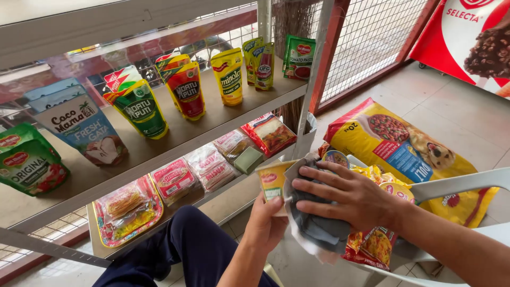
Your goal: Wiping down instant noodle cups with a cleaning cloth and organizing them on grocery shelves.
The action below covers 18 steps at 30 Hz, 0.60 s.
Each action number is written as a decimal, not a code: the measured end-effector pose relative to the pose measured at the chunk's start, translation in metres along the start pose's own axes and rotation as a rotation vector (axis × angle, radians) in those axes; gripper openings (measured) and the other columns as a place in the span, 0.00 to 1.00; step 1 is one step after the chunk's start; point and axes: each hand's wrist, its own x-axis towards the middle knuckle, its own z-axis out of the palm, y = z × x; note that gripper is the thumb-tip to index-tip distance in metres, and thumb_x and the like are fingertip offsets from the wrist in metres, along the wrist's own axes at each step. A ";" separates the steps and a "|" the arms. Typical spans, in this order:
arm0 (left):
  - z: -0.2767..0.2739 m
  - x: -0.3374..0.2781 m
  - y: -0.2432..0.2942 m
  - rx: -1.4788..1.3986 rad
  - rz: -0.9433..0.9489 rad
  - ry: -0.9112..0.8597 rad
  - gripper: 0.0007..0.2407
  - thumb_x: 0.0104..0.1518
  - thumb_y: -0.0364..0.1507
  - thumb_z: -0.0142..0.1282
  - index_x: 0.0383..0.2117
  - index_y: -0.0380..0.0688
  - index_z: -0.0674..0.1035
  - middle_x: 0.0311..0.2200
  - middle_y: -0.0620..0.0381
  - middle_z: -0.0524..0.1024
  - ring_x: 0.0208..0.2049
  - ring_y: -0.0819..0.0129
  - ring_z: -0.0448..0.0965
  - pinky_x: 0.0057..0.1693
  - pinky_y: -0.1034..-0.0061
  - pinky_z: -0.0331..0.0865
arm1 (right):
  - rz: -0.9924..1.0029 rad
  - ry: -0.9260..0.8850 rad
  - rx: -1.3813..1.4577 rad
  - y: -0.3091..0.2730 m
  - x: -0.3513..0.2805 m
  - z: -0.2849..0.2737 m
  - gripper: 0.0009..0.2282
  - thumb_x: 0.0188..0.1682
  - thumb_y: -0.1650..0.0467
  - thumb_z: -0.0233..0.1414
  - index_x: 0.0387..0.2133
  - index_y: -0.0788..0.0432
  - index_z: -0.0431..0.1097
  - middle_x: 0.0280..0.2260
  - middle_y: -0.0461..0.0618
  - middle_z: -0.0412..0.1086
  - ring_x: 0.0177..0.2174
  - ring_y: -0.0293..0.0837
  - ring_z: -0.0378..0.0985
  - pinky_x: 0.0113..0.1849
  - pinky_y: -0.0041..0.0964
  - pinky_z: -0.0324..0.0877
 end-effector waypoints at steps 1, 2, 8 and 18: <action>-0.003 0.000 -0.002 -0.073 -0.017 -0.044 0.29 0.55 0.33 0.65 0.62 0.36 0.66 0.54 0.51 0.75 0.55 0.62 0.76 0.62 0.65 0.70 | 0.036 0.049 0.043 0.001 0.002 -0.003 0.31 0.42 0.62 0.59 0.62 0.48 0.60 0.65 0.53 0.58 0.64 0.58 0.61 0.62 0.62 0.56; -0.005 0.000 -0.005 -0.146 -0.033 -0.089 0.31 0.53 0.34 0.67 0.62 0.35 0.66 0.54 0.51 0.75 0.55 0.61 0.76 0.63 0.64 0.70 | 0.071 0.097 0.086 0.001 0.003 -0.005 0.32 0.43 0.60 0.60 0.62 0.50 0.59 0.64 0.55 0.59 0.63 0.60 0.63 0.61 0.60 0.58; -0.003 -0.006 -0.006 -0.203 -0.018 -0.144 0.36 0.47 0.36 0.69 0.63 0.35 0.64 0.57 0.49 0.73 0.58 0.58 0.74 0.66 0.60 0.67 | 0.437 0.116 0.266 0.032 -0.028 -0.013 0.23 0.43 0.63 0.60 0.54 0.51 0.69 0.43 0.52 0.76 0.40 0.51 0.82 0.44 0.46 0.75; -0.016 -0.005 0.002 -0.095 0.018 -0.115 0.36 0.47 0.34 0.69 0.64 0.36 0.64 0.58 0.48 0.72 0.59 0.59 0.73 0.66 0.60 0.66 | 1.744 -0.423 0.470 0.053 -0.440 0.013 0.18 0.51 0.55 0.51 0.41 0.52 0.81 0.31 0.52 0.80 0.32 0.45 0.83 0.37 0.43 0.82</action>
